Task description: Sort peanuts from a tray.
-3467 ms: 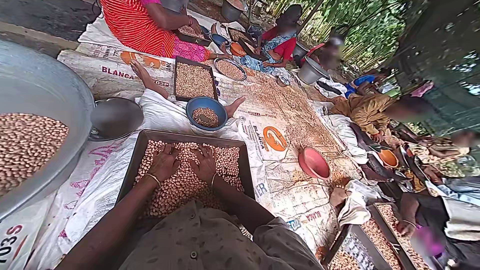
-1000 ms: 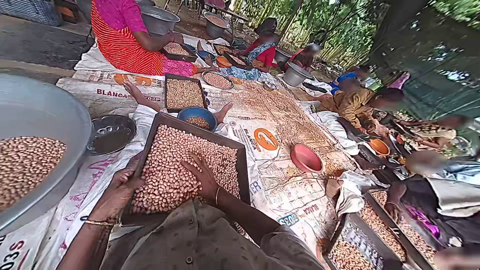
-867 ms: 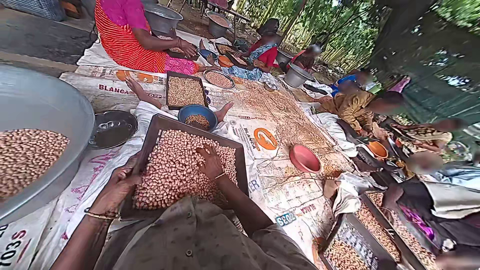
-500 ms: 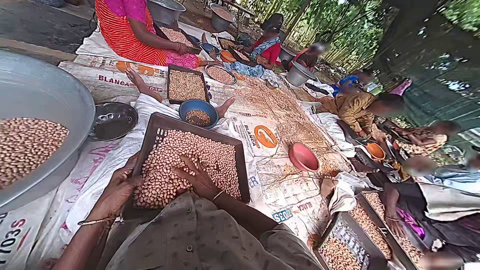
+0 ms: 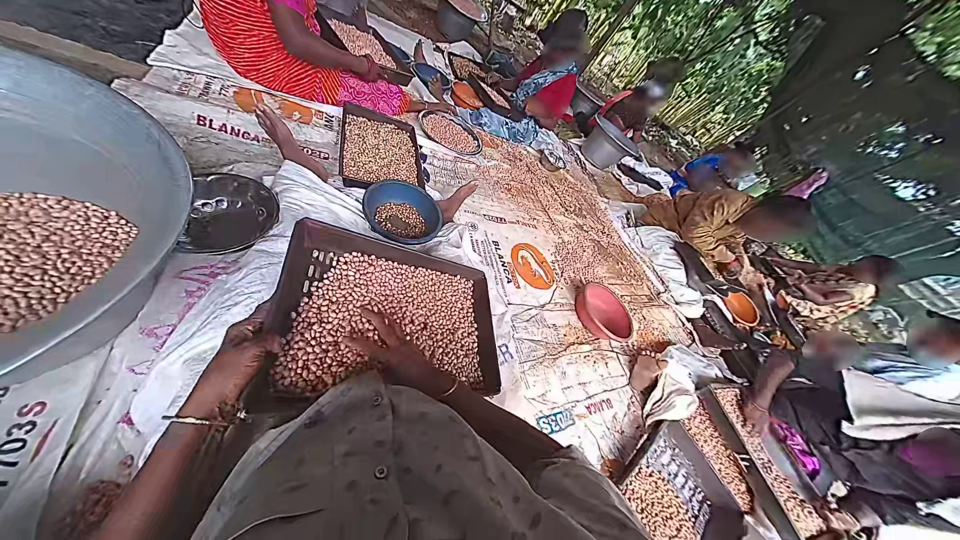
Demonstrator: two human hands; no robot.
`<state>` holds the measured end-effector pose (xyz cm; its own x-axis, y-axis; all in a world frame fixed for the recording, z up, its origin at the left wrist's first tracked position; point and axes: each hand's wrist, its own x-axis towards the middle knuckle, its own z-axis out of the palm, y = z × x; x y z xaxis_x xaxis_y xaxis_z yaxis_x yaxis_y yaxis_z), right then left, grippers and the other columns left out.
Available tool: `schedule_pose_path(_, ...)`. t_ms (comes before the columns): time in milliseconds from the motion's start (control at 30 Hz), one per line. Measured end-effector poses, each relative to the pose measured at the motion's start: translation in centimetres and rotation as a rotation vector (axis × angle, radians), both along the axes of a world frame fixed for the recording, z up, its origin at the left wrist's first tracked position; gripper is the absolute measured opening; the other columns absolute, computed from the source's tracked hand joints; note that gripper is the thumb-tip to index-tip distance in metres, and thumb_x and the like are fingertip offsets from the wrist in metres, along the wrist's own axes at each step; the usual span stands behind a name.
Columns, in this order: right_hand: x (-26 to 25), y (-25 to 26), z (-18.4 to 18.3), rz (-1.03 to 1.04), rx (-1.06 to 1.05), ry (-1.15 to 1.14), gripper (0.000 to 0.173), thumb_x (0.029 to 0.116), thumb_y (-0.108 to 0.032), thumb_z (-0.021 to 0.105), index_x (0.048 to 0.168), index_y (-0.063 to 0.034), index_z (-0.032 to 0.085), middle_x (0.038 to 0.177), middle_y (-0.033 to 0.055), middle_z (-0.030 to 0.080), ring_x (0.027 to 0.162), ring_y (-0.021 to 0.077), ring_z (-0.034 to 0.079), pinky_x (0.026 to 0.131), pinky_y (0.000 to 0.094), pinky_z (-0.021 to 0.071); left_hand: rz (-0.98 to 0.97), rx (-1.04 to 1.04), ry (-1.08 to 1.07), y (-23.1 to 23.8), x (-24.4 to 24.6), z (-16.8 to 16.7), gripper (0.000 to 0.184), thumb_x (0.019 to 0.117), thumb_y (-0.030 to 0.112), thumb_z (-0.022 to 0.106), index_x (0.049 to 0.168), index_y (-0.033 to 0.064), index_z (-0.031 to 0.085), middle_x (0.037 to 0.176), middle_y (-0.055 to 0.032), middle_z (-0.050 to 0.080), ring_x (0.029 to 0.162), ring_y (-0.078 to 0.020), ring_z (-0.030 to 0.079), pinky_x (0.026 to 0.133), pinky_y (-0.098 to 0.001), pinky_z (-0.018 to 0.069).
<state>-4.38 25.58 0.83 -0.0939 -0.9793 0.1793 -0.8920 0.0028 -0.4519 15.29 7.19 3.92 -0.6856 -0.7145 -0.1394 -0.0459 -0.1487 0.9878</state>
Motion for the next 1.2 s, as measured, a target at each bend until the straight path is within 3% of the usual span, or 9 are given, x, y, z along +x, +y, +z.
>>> schedule_pose_path(67, 0.0, -2.8, 1.1, 0.022, -0.123, 0.083, 0.070, 0.0788, 0.005, 0.072, 0.141, -0.0257, 0.064, 0.163, 0.0223, 0.035, 0.149, 0.0526, 0.030, 0.102, 0.0634, 0.0505, -0.055, -0.128, -0.005, 0.5, -0.8, 3.0, 0.061, 0.0846, -0.010, 0.055, 0.143, 0.0058, 0.053, 0.124, -0.0035, 0.066, 0.100, 0.0002, 0.061, 0.086, -0.0207, 0.0511)
schedule_pose_path(167, -2.3, -3.6, 3.3, -0.019, 0.028, 0.053, 0.070, 0.0780, -0.017, 0.080, 0.145, -0.0279, 0.061, 0.169, 0.0122, 0.027, 0.155, 0.0467, 0.017, 0.113, 0.0666, 0.0354, -0.094, -0.160, 0.009, 0.7, -1.1, 4.5, 0.062, 0.0845, -0.013, 0.056, 0.143, 0.0086, 0.054, 0.123, -0.0030, 0.067, 0.098, -0.0011, 0.062, 0.084, -0.0225, 0.0526)
schedule_pose_path(367, -7.5, 3.6, -2.0, -0.049, 0.016, -0.169, 0.040, 0.0940, -0.023, 0.069, 0.131, -0.0073, 0.072, 0.148, 0.0251, 0.055, 0.145, 0.0432, 0.044, 0.124, 0.0527, 0.0289, 0.011, 0.170, -0.076, -2.1, -1.6, -3.6, 0.061, 0.0806, -0.013, 0.053, 0.138, 0.0075, 0.056, 0.110, -0.0039, 0.067, 0.083, -0.0036, 0.062, 0.070, -0.0216, 0.0516)
schedule_pose_path(567, -4.2, 2.9, 0.5, -0.106, 0.225, -0.119, 0.065, 0.0963, -0.046, 0.065, 0.156, -0.0250, 0.048, 0.170, 0.0180, 0.022, 0.156, 0.0448, 0.016, 0.123, 0.0640, 0.0184, -0.110, 0.151, -0.076, -5.3, -4.6, -0.1, 0.062, 0.0808, -0.011, 0.048, 0.137, 0.0121, 0.058, 0.111, -0.0017, 0.069, 0.079, -0.0017, 0.063, 0.064, -0.0187, 0.0517)
schedule_pose_path(667, -1.5, -2.2, 0.4, -0.050, 0.009, 0.096, 0.050, 0.0993, -0.031, 0.066, 0.148, -0.0240, 0.058, 0.166, 0.0171, 0.032, 0.153, 0.0429, 0.028, 0.116, 0.0576, 0.0387, -0.202, 0.097, -0.099, -7.3, -7.0, 1.6, 0.057, 0.0806, -0.007, 0.050, 0.134, 0.0127, 0.059, 0.108, -0.0036, 0.067, 0.077, -0.0050, 0.062, 0.062, -0.0227, 0.0514)
schedule_pose_path(800, -2.9, -7.6, -0.1, -0.155, -0.119, 0.257, 0.043, 0.0934, -0.024, 0.069, 0.136, -0.0199, 0.068, 0.154, 0.0117, 0.051, 0.152, 0.0382, 0.033, 0.120, 0.0693, 0.0186, -0.230, 0.035, -0.031, -6.3, -6.7, 3.6, 0.059, 0.0846, -0.012, 0.047, 0.138, 0.0117, 0.057, 0.107, -0.0014, 0.067, 0.074, 0.0000, 0.061, 0.059, -0.0164, 0.0505)
schedule_pose_path(967, -8.0, -3.2, 0.2, -0.374, -0.057, 0.206, 0.033, 0.0967, -0.025, 0.067, 0.122, -0.0056, 0.073, 0.141, 0.0204, 0.061, 0.132, 0.0430, 0.054, 0.106, 0.0607, 0.0449, -0.108, 0.129, 0.054, -2.8, -2.0, -0.2, 0.066, 0.0782, -0.011, 0.051, 0.140, 0.0119, 0.057, 0.112, 0.0017, 0.070, 0.083, 0.0014, 0.065, 0.069, -0.0168, 0.0549)
schedule_pose_path(1133, -4.2, 2.2, -0.6, -0.092, 0.196, -0.134, 0.053, 0.0930, -0.035, 0.072, 0.142, -0.0164, 0.063, 0.157, 0.0171, 0.046, 0.152, 0.0399, 0.030, 0.120, 0.0652, 0.0217, 0.027, 0.232, -0.011, -0.6, 0.2, -3.5, 0.066, 0.0808, -0.009, 0.050, 0.143, 0.0140, 0.054, 0.116, 0.0018, 0.068, 0.083, 0.0011, 0.063, 0.067, -0.0178, 0.0526)
schedule_pose_path(1200, -0.7, 0.8, -1.1, -0.018, 0.009, 0.011, 0.043, 0.0955, -0.011, 0.066, 0.138, -0.0203, 0.068, 0.156, 0.0224, 0.047, 0.145, 0.0533, 0.038, 0.107, 0.0760, 0.0346, 0.000, 0.178, 0.036, -0.4, -0.9, -1.2, 0.069, 0.0789, -0.012, 0.049, 0.144, 0.0114, 0.053, 0.121, 0.0003, 0.067, 0.090, 0.0007, 0.064, 0.073, -0.0175, 0.0533)
